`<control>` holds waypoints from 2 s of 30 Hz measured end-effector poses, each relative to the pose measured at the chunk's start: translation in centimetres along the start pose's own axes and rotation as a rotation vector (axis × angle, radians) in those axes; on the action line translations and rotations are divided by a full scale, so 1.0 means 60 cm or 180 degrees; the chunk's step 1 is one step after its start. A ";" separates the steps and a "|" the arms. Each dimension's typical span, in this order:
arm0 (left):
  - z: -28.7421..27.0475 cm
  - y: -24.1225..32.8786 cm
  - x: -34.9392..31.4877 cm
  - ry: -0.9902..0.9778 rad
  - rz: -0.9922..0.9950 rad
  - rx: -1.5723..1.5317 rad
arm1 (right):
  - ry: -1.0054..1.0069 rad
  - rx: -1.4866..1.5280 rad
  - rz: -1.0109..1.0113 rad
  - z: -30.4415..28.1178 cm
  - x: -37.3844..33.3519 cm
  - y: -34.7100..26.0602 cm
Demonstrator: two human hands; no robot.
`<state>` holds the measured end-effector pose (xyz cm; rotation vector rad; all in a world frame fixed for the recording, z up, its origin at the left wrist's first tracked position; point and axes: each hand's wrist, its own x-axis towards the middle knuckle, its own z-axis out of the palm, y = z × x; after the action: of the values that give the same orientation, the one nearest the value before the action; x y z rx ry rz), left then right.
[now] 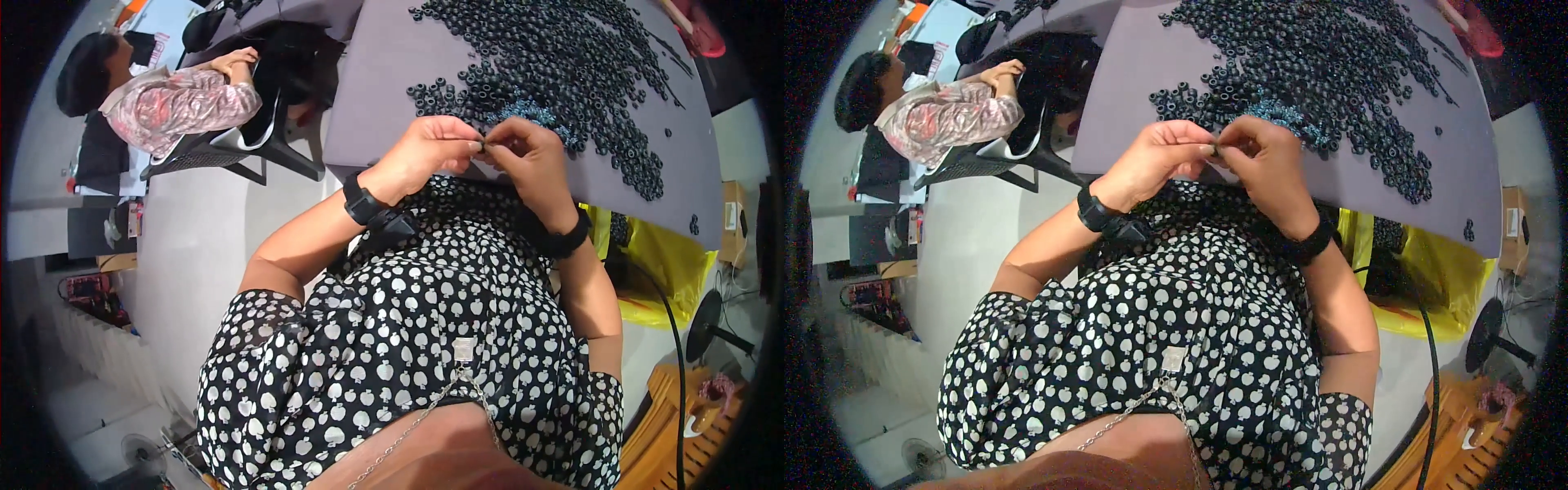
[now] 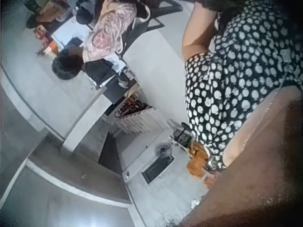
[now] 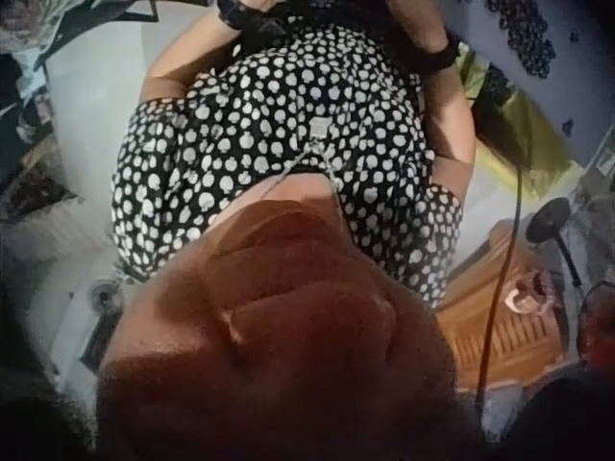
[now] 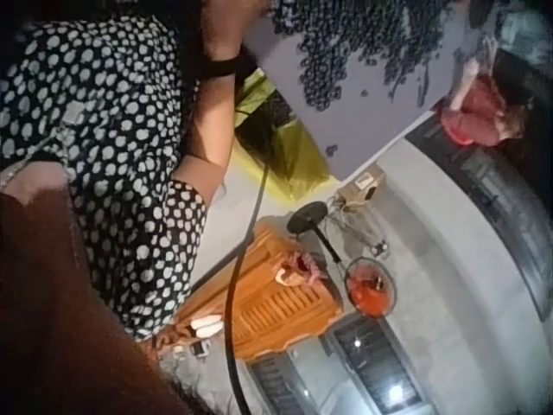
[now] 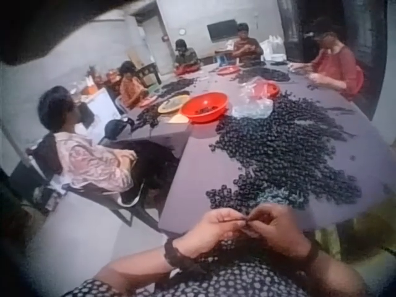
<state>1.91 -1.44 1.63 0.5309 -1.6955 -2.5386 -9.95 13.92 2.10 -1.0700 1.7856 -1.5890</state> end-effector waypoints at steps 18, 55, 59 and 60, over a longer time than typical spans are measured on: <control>-0.003 0.013 -0.002 -0.0219 -0.0314 -0.0501 | -0.0089 0.0635 -0.0145 -0.001 -0.008 0.000; -0.029 0.023 -0.012 0.0030 -0.0248 -0.0059 | 0.0547 -0.1506 -0.0587 -0.075 -0.006 -0.032; -0.031 0.020 -0.013 0.0124 -0.0263 -0.0019 | -0.0004 -0.1878 -0.0921 -0.044 -0.005 -0.009; -0.032 0.020 -0.013 0.0125 -0.0262 -0.0035 | -0.0051 -0.2206 -0.0860 -0.036 -0.002 -0.008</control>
<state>3.06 -3.45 2.28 0.6587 -1.6796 -2.5730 -11.50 15.23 2.95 -1.6805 2.3297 -1.0882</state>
